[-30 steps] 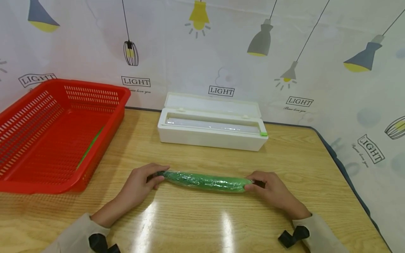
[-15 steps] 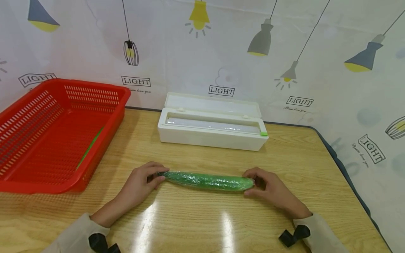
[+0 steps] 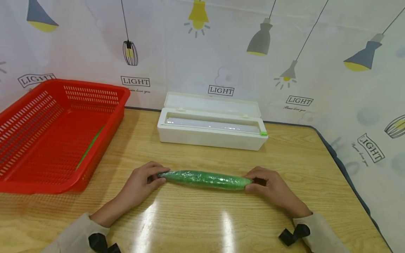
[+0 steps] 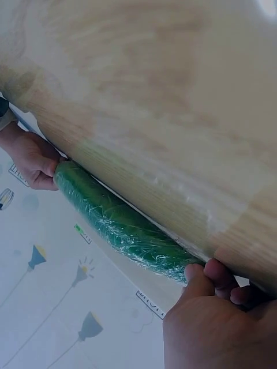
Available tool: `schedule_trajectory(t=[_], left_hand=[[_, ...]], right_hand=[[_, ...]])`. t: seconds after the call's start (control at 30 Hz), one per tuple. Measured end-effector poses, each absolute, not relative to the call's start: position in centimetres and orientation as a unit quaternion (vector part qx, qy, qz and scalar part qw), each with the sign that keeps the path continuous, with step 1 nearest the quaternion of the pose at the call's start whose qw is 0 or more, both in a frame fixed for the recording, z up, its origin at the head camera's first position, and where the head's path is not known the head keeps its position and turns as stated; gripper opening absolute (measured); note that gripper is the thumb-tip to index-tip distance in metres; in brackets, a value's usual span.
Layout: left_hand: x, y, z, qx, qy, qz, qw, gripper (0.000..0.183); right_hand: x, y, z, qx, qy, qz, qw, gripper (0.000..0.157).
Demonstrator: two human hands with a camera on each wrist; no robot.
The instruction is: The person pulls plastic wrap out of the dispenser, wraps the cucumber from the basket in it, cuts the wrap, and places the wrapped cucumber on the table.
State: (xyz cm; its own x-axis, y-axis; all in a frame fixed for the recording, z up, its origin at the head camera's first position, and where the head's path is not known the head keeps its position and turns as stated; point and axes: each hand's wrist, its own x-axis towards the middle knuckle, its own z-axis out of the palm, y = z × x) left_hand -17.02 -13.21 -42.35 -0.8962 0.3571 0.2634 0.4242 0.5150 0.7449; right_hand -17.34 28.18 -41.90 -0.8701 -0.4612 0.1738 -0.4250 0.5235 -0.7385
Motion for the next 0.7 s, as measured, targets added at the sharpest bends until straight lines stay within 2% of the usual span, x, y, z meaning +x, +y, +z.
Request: schedule_trajectory(t=[0.27, 0.7], left_hand=[[-17.10, -13.09, -42.43, -0.238, -0.863, -0.442, 0.052, 0.034], [-17.00, -13.13, -42.40, -0.238, -0.866, -0.437, 0.037, 0.031]], right_hand=[[-17.36, 28.30, -42.13, -0.266, 0.876, -0.402, 0.013, 0.022], [-17.57, 28.02, -42.25, -0.321, 0.875, -0.362, 0.008, 0.049]])
